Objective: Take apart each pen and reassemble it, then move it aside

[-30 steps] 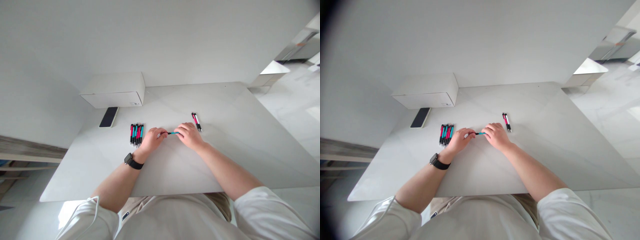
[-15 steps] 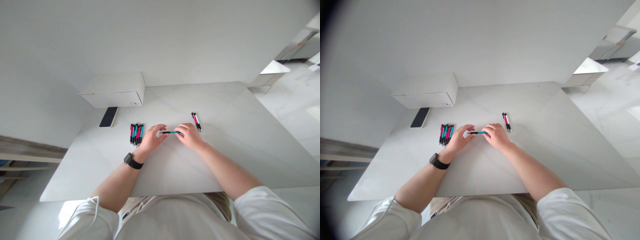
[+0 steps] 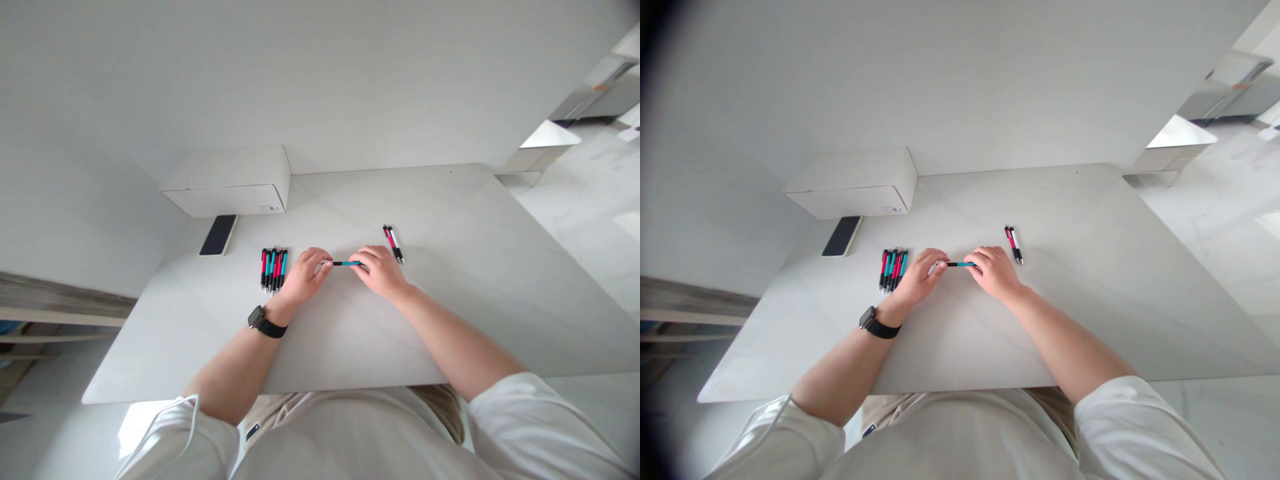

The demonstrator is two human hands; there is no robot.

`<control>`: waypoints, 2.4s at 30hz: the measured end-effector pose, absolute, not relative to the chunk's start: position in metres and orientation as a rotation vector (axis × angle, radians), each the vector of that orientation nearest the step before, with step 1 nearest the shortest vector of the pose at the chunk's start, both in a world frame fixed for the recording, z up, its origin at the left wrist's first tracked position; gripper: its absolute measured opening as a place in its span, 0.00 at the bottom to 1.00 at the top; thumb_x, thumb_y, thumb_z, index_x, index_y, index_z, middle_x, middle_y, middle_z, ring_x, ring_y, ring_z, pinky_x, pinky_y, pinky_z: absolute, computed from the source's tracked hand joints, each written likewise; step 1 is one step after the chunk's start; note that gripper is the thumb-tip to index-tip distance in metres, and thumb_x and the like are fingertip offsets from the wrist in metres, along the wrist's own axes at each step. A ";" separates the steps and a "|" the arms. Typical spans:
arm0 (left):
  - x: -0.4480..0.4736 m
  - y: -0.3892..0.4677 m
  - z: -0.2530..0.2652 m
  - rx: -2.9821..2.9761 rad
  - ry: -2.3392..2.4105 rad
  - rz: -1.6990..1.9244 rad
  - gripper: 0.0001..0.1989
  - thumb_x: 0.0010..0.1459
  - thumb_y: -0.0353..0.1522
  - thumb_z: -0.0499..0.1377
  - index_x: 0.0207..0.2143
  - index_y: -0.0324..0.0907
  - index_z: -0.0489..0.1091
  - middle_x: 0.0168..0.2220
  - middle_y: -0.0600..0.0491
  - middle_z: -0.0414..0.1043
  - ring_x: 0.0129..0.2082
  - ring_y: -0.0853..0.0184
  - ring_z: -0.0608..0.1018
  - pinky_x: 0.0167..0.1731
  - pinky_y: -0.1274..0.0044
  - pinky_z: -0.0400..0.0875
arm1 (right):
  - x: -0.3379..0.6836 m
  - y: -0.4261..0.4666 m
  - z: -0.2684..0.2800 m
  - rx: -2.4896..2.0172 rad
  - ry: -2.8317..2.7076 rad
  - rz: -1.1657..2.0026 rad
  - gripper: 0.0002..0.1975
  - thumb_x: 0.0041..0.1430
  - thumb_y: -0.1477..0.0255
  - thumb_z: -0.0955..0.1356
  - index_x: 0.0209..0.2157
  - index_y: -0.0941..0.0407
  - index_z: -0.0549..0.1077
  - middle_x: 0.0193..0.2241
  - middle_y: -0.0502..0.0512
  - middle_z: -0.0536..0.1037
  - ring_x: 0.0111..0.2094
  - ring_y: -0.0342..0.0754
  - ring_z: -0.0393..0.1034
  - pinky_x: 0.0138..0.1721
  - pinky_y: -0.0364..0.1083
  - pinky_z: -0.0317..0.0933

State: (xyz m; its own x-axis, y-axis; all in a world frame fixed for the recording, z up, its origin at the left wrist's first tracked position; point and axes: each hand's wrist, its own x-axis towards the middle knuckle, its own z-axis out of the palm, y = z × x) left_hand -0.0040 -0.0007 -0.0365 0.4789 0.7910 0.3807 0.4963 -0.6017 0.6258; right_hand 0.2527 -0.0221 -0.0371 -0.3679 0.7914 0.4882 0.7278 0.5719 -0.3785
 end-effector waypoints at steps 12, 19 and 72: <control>-0.003 -0.003 -0.033 2.315 1.094 0.903 0.09 0.72 0.36 0.55 0.47 0.45 0.73 0.54 0.44 0.73 0.57 0.58 0.75 0.61 0.62 0.70 | 0.251 -0.024 -0.035 -1.191 -2.160 0.142 0.05 0.68 0.73 0.70 0.43 0.50 0.78 0.40 0.55 0.81 0.42 0.53 0.74 0.50 0.53 0.60; -0.002 -0.003 -0.033 2.307 1.083 0.924 0.18 0.66 0.36 0.63 0.57 0.48 0.69 0.56 0.45 0.72 0.59 0.57 0.74 0.60 0.62 0.71 | 0.251 -0.024 -0.034 -1.187 -2.159 0.134 0.05 0.68 0.73 0.70 0.43 0.51 0.77 0.40 0.55 0.81 0.42 0.53 0.73 0.50 0.53 0.60; -0.003 -0.011 -0.018 2.272 1.025 0.876 0.16 0.73 0.42 0.54 0.52 0.49 0.78 0.56 0.45 0.73 0.58 0.57 0.75 0.61 0.62 0.71 | 0.268 0.002 -0.039 -0.913 -0.820 1.503 0.24 0.53 0.59 0.80 0.47 0.47 0.71 0.38 0.49 0.82 0.35 0.47 0.80 0.39 0.49 0.76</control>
